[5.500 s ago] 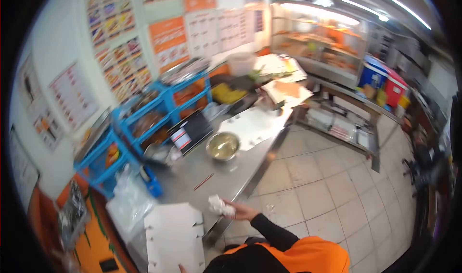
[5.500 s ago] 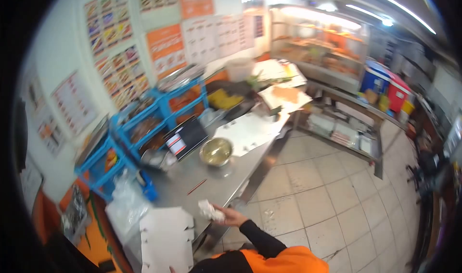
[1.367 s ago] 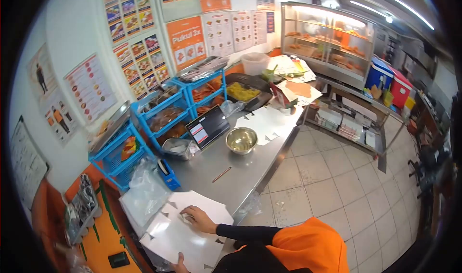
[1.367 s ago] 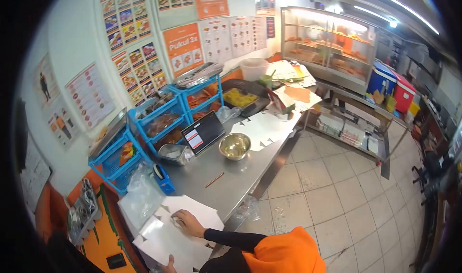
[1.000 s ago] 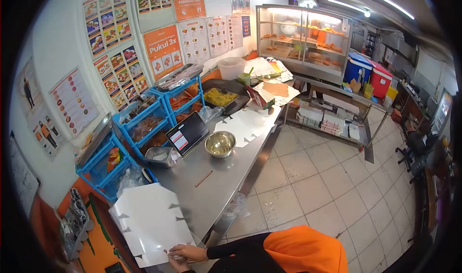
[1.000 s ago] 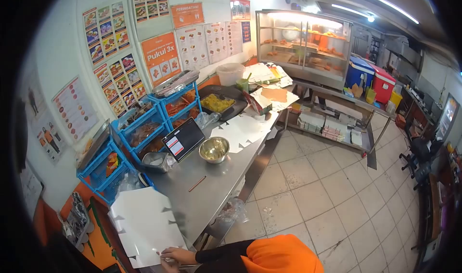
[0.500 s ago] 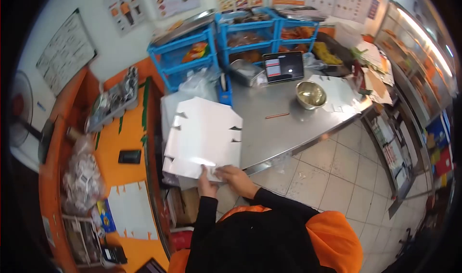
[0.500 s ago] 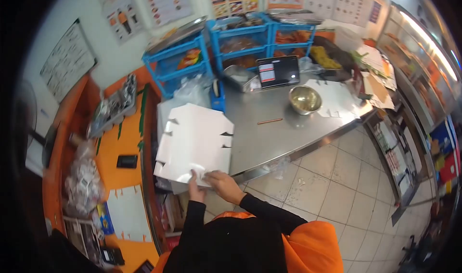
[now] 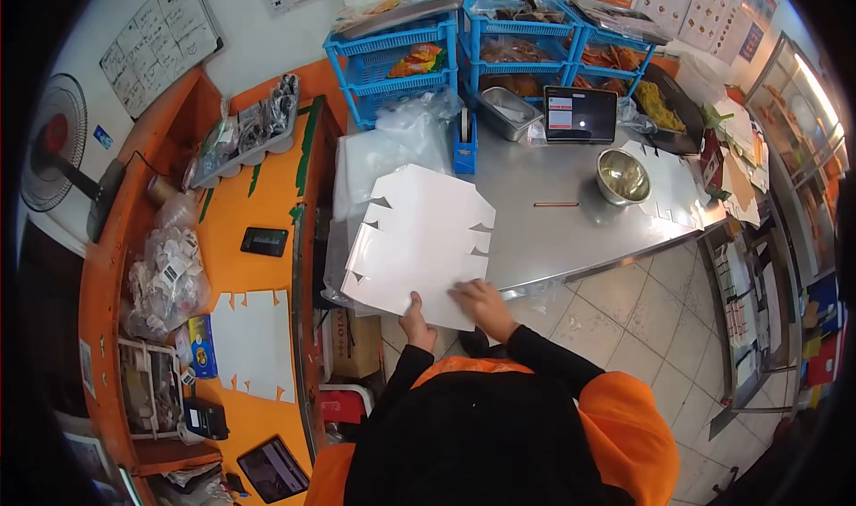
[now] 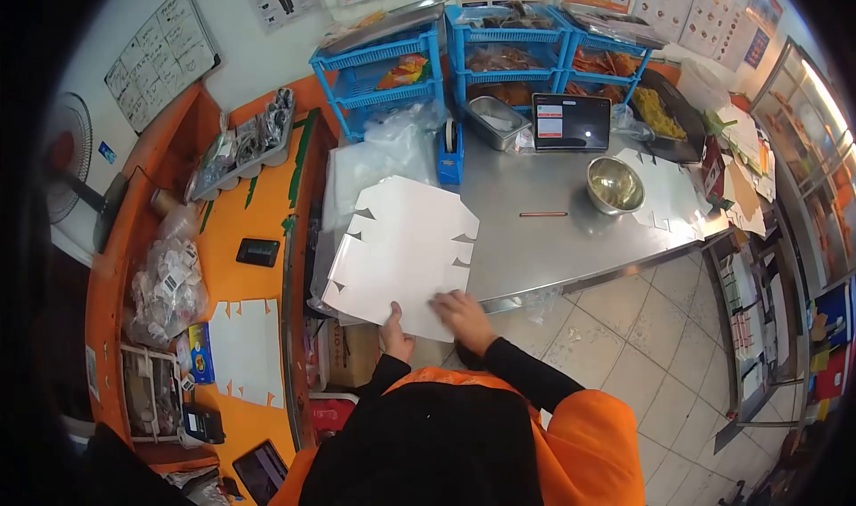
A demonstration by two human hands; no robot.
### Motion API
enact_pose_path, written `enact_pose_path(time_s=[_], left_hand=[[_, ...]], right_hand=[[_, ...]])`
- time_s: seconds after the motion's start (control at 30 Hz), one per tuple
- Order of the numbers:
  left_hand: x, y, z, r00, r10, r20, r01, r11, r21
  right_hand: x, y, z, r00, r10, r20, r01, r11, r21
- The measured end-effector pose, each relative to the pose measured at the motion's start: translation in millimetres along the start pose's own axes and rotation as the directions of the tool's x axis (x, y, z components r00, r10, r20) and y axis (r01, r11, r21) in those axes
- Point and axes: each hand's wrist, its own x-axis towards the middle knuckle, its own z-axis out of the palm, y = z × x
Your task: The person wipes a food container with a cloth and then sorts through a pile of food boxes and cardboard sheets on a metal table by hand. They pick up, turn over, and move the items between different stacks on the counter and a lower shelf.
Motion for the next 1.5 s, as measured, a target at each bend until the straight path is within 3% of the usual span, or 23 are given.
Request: enact_pose_path(time_s=[0.07,0.1,0.17,0.23,0.3,0.37,0.43,0.5,0.57,0.63,0.7,0.77,0.87,0.9,0.97,1.03,1.1,1.13,1.17,1.23,1.27,1.37,1.5], left_hand=[[2.3,-1.3,0.4,1.000,-0.004,-0.006,0.005,1.000,0.016],[-2.1,-0.1,-2.9,1.000,-0.013,-0.015,0.013,0.999,0.049],[-4.3,0.9,-1.3,0.999,0.001,-0.039,0.002,0.997,0.076],[-2.0,-2.3,-3.4,0.993,0.109,0.043,-0.111,0.993,0.038],[-0.4,-3.3,-6.0,0.997,0.080,0.021,-0.081,0.995,0.051],[2.1,-4.9,-7.2,0.998,0.056,0.011,-0.056,0.996,0.064],[5.0,-10.0,-7.0,0.988,0.147,0.045,-0.148,0.989,0.013],[2.1,-6.7,-6.8,0.990,0.140,0.022,-0.141,0.989,0.046],[-0.3,-5.3,-5.6,0.991,0.134,0.001,-0.134,0.988,0.076],[-1.5,-4.2,-4.6,0.991,0.137,0.001,-0.137,0.989,0.057],[-2.2,1.8,-1.8,0.997,0.077,-0.008,-0.076,0.994,0.074],[-4.0,-1.5,-5.2,0.999,0.008,-0.032,-0.005,0.996,0.089],[1.5,-6.2,0.2,0.996,0.092,-0.019,-0.091,0.994,0.059],[0.2,-5.3,1.1,0.994,0.111,-0.004,-0.110,0.992,0.055],[-3.8,-5.7,-2.5,0.992,0.124,-0.014,-0.123,0.991,0.053],[-4.0,-2.8,-2.9,0.995,0.083,-0.052,-0.077,0.992,0.102],[-6.5,1.8,3.1,0.996,0.081,-0.027,-0.079,0.995,0.064],[-10.9,-0.4,2.1,0.997,0.070,-0.017,-0.069,0.997,0.034],[-11.6,-2.4,-0.4,0.997,0.076,-0.031,-0.075,0.997,0.024],[-5.3,-2.4,-0.6,0.992,0.121,-0.019,-0.120,0.992,0.049],[-4.9,-3.4,-1.7,0.992,0.125,-0.027,-0.124,0.991,0.046],[-2.4,-4.7,1.2,0.992,0.123,-0.021,-0.123,0.992,0.013],[-9.0,2.7,-0.9,0.998,0.058,-0.020,-0.058,0.998,0.027]], right_hand=[[-17.4,31.3,-15.3,0.989,0.146,-0.028,-0.149,0.976,-0.156],[-20.2,33.9,-25.8,0.989,0.150,-0.015,-0.151,0.977,-0.148],[-11.8,40.0,-48.4,0.914,0.404,-0.035,-0.405,0.908,-0.108],[-1.1,19.8,-39.0,0.911,0.385,-0.144,-0.397,0.916,-0.064],[-6.6,-5.1,-16.4,0.999,0.004,-0.039,-0.004,1.000,-0.015],[-12.3,-5.1,-17.7,0.998,0.009,0.057,-0.011,0.999,0.039],[-12.7,15.5,-27.2,0.842,0.444,0.306,-0.422,0.896,-0.140],[12.5,10.9,-41.2,0.828,0.498,0.257,-0.482,0.867,-0.128],[33.1,-1.3,-25.4,0.979,0.187,-0.087,-0.160,0.955,0.248],[32.9,22.5,7.5,0.998,0.055,0.027,-0.061,0.951,0.303],[35.7,75.0,29.6,0.990,0.096,-0.105,-0.091,0.994,0.052],[50.2,104.8,7.1,0.894,0.429,-0.129,-0.424,0.903,0.067],[75.1,95.1,-38.7,0.818,0.524,-0.237,-0.530,0.847,0.042],[79.6,93.6,-32.5,0.825,0.514,-0.235,-0.519,0.853,0.043],[69.7,77.1,-9.9,0.977,0.135,-0.163,-0.131,0.991,0.037],[52.0,70.6,-6.3,0.991,0.093,-0.097,-0.097,0.995,-0.034],[51.7,83.0,-28.4,0.881,0.458,-0.119,-0.473,0.862,-0.184],[56.7,88.2,-41.1,0.803,0.595,-0.014,-0.572,0.764,-0.298],[62.6,89.9,-40.3,0.811,0.586,-0.001,-0.559,0.774,-0.297],[77.1,93.4,-36.5,0.900,0.327,-0.289,-0.362,0.929,-0.077],[78.4,103.3,-17.3,0.962,0.175,-0.209,-0.175,0.984,0.021],[85.4,122.0,-10.1,0.928,0.341,-0.149,-0.325,0.938,0.120],[102.9,181.6,-17.3,0.818,0.467,-0.336,-0.499,0.867,-0.011]])
